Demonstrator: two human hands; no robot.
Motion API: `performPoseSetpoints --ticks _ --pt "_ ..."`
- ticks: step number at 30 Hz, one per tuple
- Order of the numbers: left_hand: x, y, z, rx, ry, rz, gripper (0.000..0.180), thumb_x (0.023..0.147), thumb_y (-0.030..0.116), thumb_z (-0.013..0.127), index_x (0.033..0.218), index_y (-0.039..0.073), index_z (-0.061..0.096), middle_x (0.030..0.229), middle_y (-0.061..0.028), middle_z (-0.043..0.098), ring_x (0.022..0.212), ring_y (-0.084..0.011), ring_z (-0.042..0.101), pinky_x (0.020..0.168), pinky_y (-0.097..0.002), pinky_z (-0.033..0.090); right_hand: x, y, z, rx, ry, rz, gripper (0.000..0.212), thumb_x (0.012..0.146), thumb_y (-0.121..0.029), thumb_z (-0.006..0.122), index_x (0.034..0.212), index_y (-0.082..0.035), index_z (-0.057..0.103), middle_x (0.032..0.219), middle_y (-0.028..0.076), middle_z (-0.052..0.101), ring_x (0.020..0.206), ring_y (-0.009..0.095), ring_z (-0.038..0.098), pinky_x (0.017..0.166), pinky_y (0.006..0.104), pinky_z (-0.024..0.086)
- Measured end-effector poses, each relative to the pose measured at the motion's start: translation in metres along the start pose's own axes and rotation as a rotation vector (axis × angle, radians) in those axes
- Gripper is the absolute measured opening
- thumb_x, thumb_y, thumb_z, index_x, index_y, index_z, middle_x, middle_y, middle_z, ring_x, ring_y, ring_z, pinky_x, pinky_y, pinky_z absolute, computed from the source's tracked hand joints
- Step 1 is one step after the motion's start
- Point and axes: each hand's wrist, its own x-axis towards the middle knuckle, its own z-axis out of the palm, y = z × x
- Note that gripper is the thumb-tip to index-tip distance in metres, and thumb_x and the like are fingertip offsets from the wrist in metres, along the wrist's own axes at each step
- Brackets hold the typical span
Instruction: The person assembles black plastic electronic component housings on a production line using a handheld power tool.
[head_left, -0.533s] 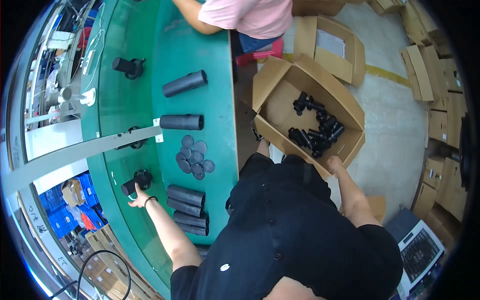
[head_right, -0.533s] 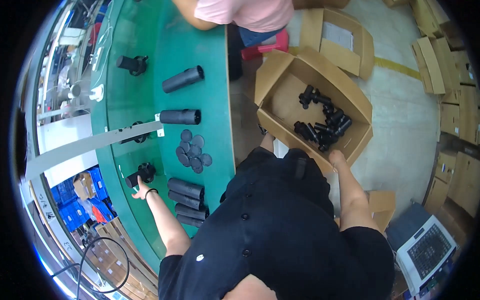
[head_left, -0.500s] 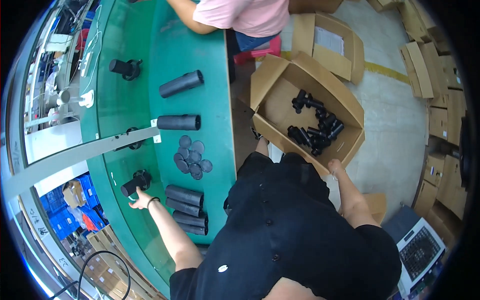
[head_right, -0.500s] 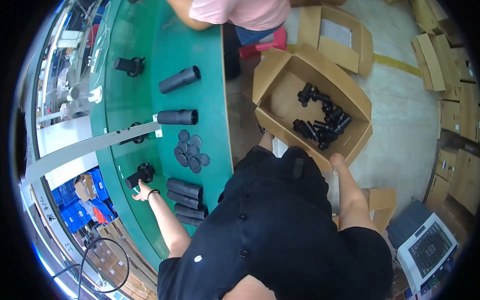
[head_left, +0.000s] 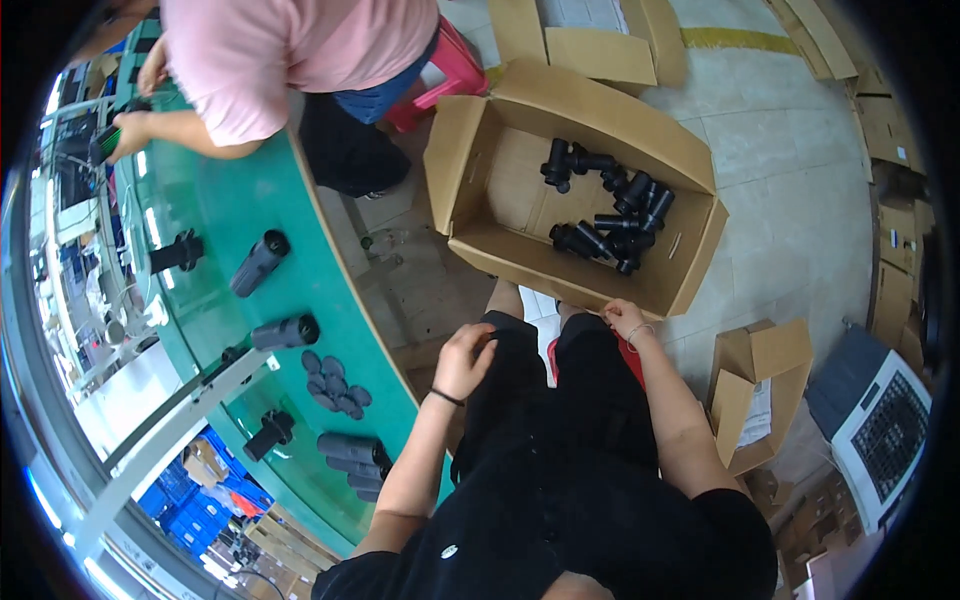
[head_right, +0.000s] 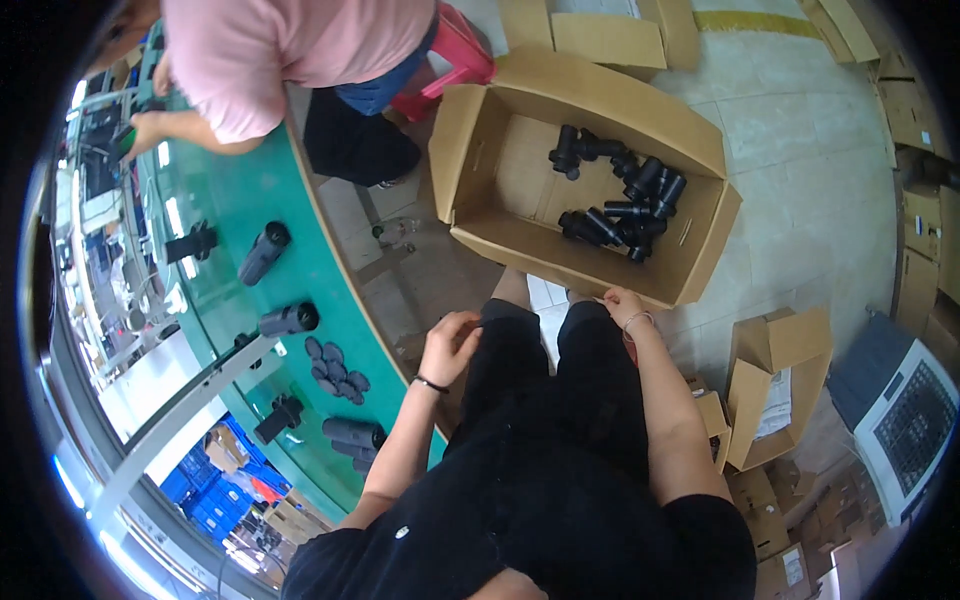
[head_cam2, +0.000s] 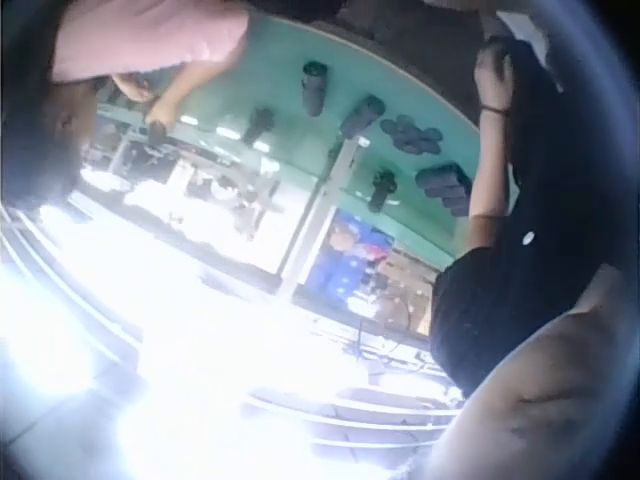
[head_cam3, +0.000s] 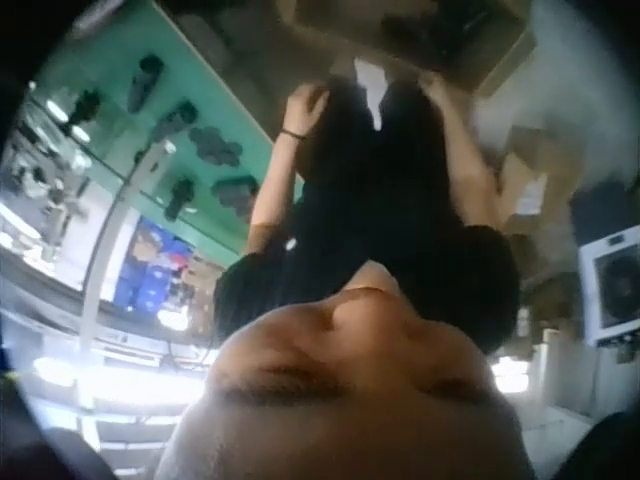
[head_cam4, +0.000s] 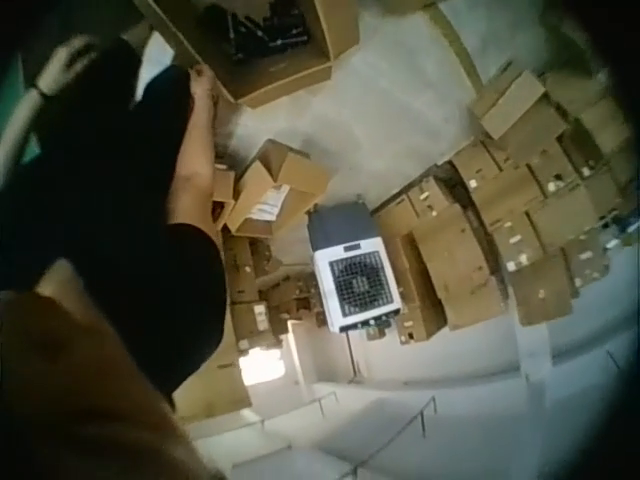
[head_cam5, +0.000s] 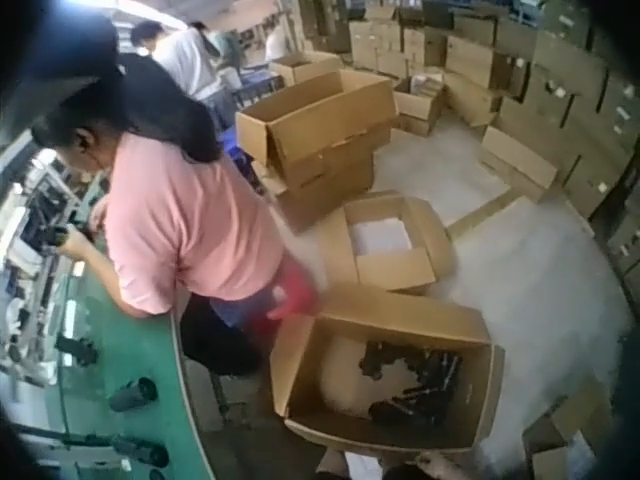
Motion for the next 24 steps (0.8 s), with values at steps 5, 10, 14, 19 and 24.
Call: performPoseSetpoints --ticks 5,10,14,19,24 --pt "0.074 -0.038 0.077 -0.034 -0.189 -0.047 0.021 0.079 0.005 0.061 0.099 -0.001 0.059 0.089 -0.0143 0.060 0.079 -0.0231 0.063 0.070 -0.0297 0.050 0.055 0.011 -0.007 -0.290 0.020 0.066 0.013 0.076 -0.010 0.059 0.088 -0.006 0.063 0.089 0.014 0.065 0.086 0.029 0.062 0.078 0.0360 0.049" --pt "0.125 -0.106 0.160 -0.441 -0.182 -0.347 0.019 0.082 0.005 0.061 0.100 0.001 0.058 0.077 -0.0019 0.056 0.071 -0.0080 0.056 0.060 -0.0207 0.046 0.158 0.041 0.013 -0.335 -0.047 0.087 0.012 0.077 -0.013 0.060 0.087 -0.008 0.063 0.092 0.016 0.064 0.091 0.034 0.060 0.081 0.0388 0.048" --pt "0.155 -0.167 0.198 -0.583 -0.136 -0.448 0.017 0.085 0.004 0.057 0.102 0.002 0.057 0.082 0.0004 0.058 0.076 -0.0063 0.055 0.066 -0.0197 0.045 0.257 0.045 0.039 -0.361 -0.009 0.075 0.017 0.074 -0.010 0.062 0.091 -0.006 0.063 0.090 0.016 0.064 0.087 0.033 0.061 0.077 0.0371 0.049" --pt "0.204 -0.191 0.234 -0.685 -0.057 -0.391 0.017 0.087 0.002 0.054 0.103 0.002 0.058 0.086 -0.0013 0.059 0.081 -0.0072 0.056 0.073 -0.0205 0.044 0.366 0.078 0.052 -0.469 0.074 0.114 0.018 0.075 -0.011 0.062 0.093 -0.008 0.063 0.091 0.019 0.063 0.089 0.036 0.060 0.079 0.0400 0.048" --pt "0.232 -0.215 0.236 -0.731 0.026 -0.403 0.016 0.087 0.000 0.052 0.103 0.002 0.058 0.086 -0.0014 0.059 0.083 -0.0080 0.055 0.075 -0.0213 0.044 0.440 0.053 0.085 -0.511 0.139 0.181 0.042 0.075 -0.017 0.064 0.113 -0.005 0.051 0.110 0.022 0.056 0.102 0.037 0.054 0.088 0.0402 0.045"
